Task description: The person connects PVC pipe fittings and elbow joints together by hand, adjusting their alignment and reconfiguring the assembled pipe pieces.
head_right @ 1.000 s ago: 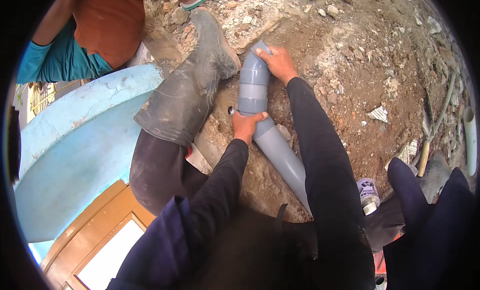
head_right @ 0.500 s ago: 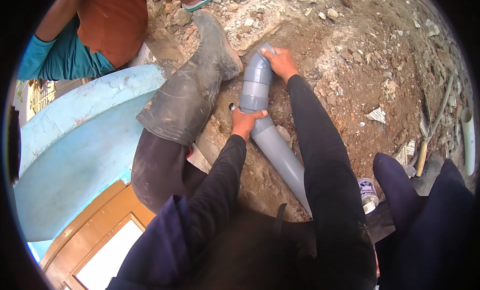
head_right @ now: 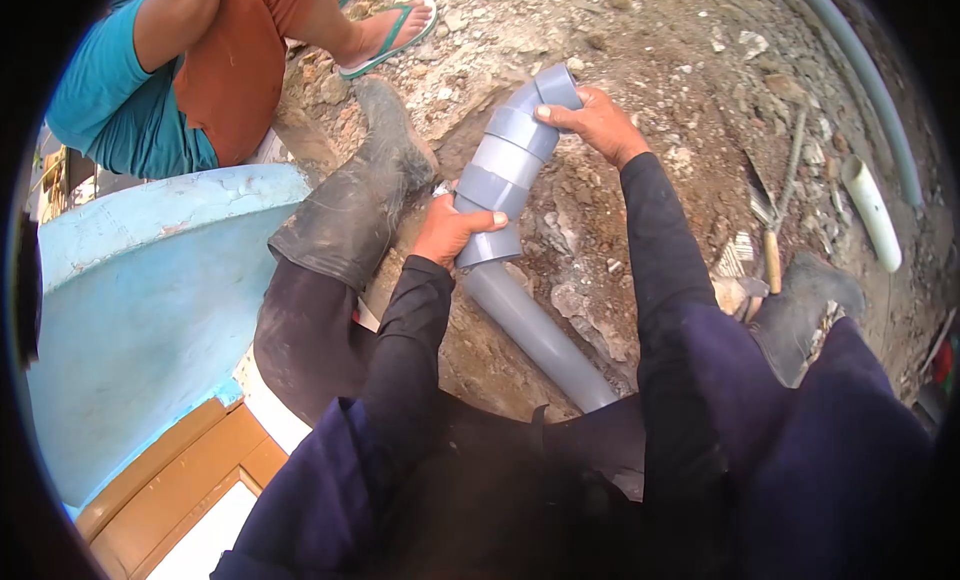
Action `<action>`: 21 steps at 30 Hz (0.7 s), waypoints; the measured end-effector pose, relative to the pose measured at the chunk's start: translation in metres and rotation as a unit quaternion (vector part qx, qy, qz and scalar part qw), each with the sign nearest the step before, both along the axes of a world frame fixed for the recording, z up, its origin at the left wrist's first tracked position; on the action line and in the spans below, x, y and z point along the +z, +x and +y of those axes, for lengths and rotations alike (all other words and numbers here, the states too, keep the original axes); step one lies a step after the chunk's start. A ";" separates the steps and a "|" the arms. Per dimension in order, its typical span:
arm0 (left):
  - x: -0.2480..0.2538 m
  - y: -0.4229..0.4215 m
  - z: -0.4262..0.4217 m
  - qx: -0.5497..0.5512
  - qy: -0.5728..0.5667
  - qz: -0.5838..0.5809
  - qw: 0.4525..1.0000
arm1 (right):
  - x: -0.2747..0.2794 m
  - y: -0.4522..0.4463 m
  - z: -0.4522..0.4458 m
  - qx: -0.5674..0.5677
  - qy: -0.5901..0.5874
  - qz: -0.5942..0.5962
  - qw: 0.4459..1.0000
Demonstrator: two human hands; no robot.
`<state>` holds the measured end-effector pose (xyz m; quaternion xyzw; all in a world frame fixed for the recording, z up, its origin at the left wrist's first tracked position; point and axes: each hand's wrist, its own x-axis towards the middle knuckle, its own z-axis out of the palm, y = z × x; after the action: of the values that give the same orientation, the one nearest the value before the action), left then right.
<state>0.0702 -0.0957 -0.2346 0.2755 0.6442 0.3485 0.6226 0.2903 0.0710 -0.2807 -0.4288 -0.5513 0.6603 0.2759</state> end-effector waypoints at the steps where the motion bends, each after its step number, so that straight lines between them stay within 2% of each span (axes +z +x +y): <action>1: 0.015 0.011 -0.004 -0.023 0.041 0.002 0.999 | 0.018 0.018 -0.012 -0.017 -0.016 0.018 1.000; 4: 0.058 0.041 -0.032 0.029 0.008 -0.138 0.990 | 0.057 0.062 -0.043 -0.082 -0.014 0.038 0.996; 8: 0.100 0.064 -0.088 0.027 0.013 -0.250 0.968 | 0.116 0.084 -0.106 -0.144 0.020 0.042 0.989; 12: 0.119 0.070 -0.125 -0.007 -0.019 -0.260 0.965 | 0.148 0.100 -0.153 -0.157 0.037 0.039 0.986; 21: 0.159 0.080 -0.175 -0.023 0.042 -0.271 0.961 | 0.212 0.096 -0.215 -0.230 0.130 0.038 0.964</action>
<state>0.1504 -0.2710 -0.0755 0.2113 0.4294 0.4229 0.7695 0.3866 -0.1440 -0.0688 -0.4790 -0.5079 0.5174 0.4949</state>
